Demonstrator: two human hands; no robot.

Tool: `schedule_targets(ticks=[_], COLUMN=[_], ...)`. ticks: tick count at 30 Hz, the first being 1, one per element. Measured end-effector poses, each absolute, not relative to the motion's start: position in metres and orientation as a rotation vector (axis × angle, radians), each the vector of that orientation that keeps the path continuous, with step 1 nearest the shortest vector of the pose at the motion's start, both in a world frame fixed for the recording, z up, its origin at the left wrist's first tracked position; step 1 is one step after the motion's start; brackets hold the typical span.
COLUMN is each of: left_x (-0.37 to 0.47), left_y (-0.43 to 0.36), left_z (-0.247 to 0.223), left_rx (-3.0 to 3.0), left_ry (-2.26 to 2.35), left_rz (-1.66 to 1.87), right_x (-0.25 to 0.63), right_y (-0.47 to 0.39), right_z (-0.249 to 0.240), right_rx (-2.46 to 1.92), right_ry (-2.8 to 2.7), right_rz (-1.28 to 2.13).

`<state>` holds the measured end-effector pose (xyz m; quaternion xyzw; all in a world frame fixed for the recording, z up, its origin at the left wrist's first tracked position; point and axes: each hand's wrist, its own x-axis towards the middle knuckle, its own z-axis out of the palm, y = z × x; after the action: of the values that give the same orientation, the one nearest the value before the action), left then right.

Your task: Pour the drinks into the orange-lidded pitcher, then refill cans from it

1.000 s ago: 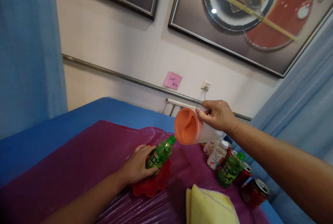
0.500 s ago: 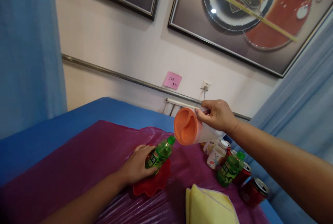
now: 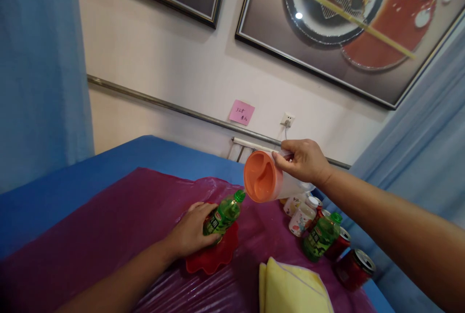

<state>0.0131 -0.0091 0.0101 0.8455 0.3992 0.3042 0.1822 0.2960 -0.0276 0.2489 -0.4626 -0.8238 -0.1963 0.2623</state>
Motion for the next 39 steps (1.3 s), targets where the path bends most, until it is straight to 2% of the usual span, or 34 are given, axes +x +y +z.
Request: schedule_targets(ticks=[39], left_x=[0.0136], left_y=[-0.0084], left_z=[0.0074], left_rx=[2.400], left_ry=[1.111], left_rz=[0.874], right_x=[0.2946], right_y=[-0.0300], right_z=[0.2533], right_rx=[-1.240], right_ry=[-2.232], right_rz=[-0.574])
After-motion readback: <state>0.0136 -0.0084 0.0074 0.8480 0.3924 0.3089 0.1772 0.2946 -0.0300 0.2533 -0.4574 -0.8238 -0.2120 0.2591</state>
